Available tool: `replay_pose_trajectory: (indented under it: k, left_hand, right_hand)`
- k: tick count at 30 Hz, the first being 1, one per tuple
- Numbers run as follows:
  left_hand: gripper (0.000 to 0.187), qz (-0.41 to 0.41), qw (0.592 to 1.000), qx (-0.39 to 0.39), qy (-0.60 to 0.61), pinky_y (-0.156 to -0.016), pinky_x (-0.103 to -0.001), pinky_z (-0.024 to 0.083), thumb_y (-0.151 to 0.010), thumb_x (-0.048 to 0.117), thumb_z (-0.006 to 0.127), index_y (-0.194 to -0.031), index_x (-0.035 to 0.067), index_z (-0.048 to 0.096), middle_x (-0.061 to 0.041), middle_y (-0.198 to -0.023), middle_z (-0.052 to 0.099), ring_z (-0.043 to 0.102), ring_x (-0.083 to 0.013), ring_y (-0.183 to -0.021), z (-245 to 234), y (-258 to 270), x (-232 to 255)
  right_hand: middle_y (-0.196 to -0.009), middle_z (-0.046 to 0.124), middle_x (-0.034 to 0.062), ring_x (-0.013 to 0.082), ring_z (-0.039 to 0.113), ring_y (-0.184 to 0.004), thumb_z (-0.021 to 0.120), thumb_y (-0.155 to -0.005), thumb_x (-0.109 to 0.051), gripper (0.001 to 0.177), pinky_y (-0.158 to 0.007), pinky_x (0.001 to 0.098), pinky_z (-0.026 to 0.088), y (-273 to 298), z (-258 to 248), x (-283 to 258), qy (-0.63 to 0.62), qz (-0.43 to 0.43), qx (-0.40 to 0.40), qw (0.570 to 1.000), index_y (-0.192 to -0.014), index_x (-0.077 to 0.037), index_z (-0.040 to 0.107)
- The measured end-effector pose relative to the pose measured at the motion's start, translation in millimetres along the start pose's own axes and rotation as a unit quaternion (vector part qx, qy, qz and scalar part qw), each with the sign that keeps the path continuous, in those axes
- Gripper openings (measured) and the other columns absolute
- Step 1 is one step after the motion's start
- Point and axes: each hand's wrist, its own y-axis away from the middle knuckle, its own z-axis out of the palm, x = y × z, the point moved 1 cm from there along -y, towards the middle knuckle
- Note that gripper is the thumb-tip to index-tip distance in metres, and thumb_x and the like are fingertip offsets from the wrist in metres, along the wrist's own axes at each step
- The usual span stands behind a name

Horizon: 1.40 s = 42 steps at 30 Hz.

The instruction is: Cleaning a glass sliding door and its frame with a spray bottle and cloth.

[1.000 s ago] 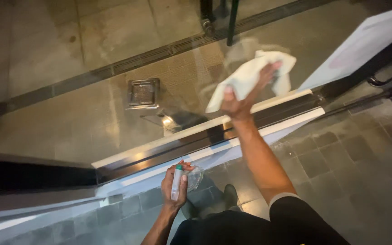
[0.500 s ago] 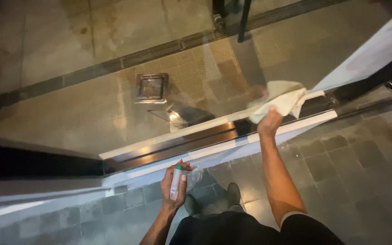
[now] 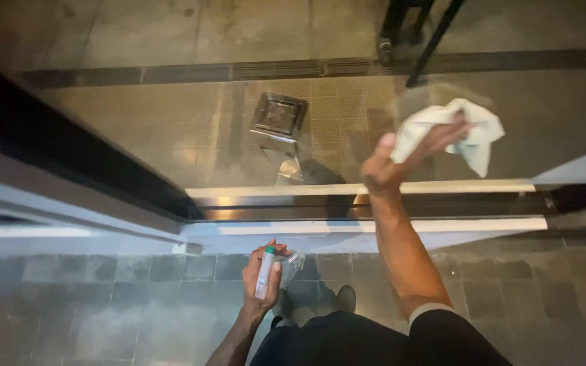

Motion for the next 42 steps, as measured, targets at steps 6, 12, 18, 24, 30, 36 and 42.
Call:
replay_pose_trajectory:
  k: [6,12,18,24,30,36,42]
  left_hand:
    - [0.027,-0.010,0.999,0.035,-0.010,-0.120,-0.055,0.041,-0.101,0.015,0.052,-0.122,-0.001,0.057,-0.016,-0.107,0.075,0.073,-0.0301,-0.112,-19.7,6.7,16.7]
    - [0.024,-0.012,0.998,0.048,-0.024,-0.120,-0.053,0.042,-0.100,0.014,0.052,-0.119,0.000,0.058,-0.017,-0.106,0.075,0.072,-0.0304,-0.114,-20.7,14.4,23.4]
    - [0.029,-0.068,0.997,0.026,0.010,-0.119,-0.052,0.040,-0.099,0.020,0.052,-0.119,-0.001,0.056,-0.017,-0.111,0.074,0.074,-0.0266,-0.109,-15.0,24.1,5.5]
    - [0.027,-0.028,0.998,0.033,0.033,-0.121,-0.053,0.041,-0.103,0.021,0.053,-0.117,-0.001,0.058,-0.017,-0.104,0.076,0.073,-0.0283,-0.111,-3.5,12.0,14.6]
    - [0.026,-0.020,1.000,-0.006,0.021,-0.116,-0.052,0.039,-0.102,0.018,0.052,-0.118,-0.001,0.058,-0.017,-0.106,0.076,0.073,-0.0290,-0.112,-0.3,8.6,2.8]
    - [0.029,-0.056,0.995,0.054,0.061,-0.115,-0.050,0.044,-0.100,0.017,0.054,-0.121,-0.003,0.056,-0.017,-0.107,0.075,0.073,-0.0274,-0.108,-12.3,18.1,3.7]
    - [0.025,-0.056,0.994,0.094,0.014,-0.119,-0.048,0.042,-0.102,0.017,0.056,-0.117,-0.002,0.059,-0.016,-0.105,0.076,0.072,-0.0262,-0.110,-49.9,34.2,4.8]
  right_hand:
    - [-0.142,0.054,0.0268,0.0434,0.047,-0.140,0.052,-0.104,-0.027,0.047,-0.122,0.0618,0.033,55.1,62.0,-94.7,0.192,-0.124,-0.598,0.768,-0.143,-0.002,0.051]
    - [-0.137,0.067,0.0165,0.0328,0.070,-0.120,0.058,-0.094,-0.008,0.046,-0.100,0.0433,0.057,119.6,60.1,-91.4,-0.123,-0.411,-0.370,0.824,-0.139,-0.006,0.066]
    - [-0.124,0.078,0.0135,0.0281,0.075,-0.120,0.065,-0.104,-0.030,0.033,-0.101,0.0429,0.060,116.8,22.0,-17.5,-0.117,0.136,-0.582,0.793,-0.131,-0.013,0.072]
    - [-0.154,0.030,0.0355,0.0494,0.033,-0.147,0.063,-0.101,-0.035,0.079,-0.122,0.0584,0.031,86.0,-104.1,129.4,0.164,-0.048,-0.274,0.946,-0.153,0.010,0.024]
    - [-0.173,-0.009,0.0205,0.0334,-0.003,-0.165,0.048,-0.116,-0.034,0.082,-0.135,0.0453,-0.006,18.2,-139.6,143.3,0.098,0.052,-0.123,0.986,-0.163,-0.002,-0.012]
    - [-0.175,-0.019,0.0108,0.0278,-0.013,-0.160,0.035,-0.121,-0.042,0.076,-0.136,0.0394,-0.004,23.2,-58.4,78.6,0.039,0.089,-0.015,0.995,-0.166,-0.009,-0.017]
    - [-0.172,-0.020,0.0079,0.0239,-0.016,-0.158,0.040,-0.113,-0.050,0.088,-0.134,0.0420,-0.003,51.2,15.3,-24.5,0.022,0.018,-0.036,0.999,-0.169,-0.014,-0.017]
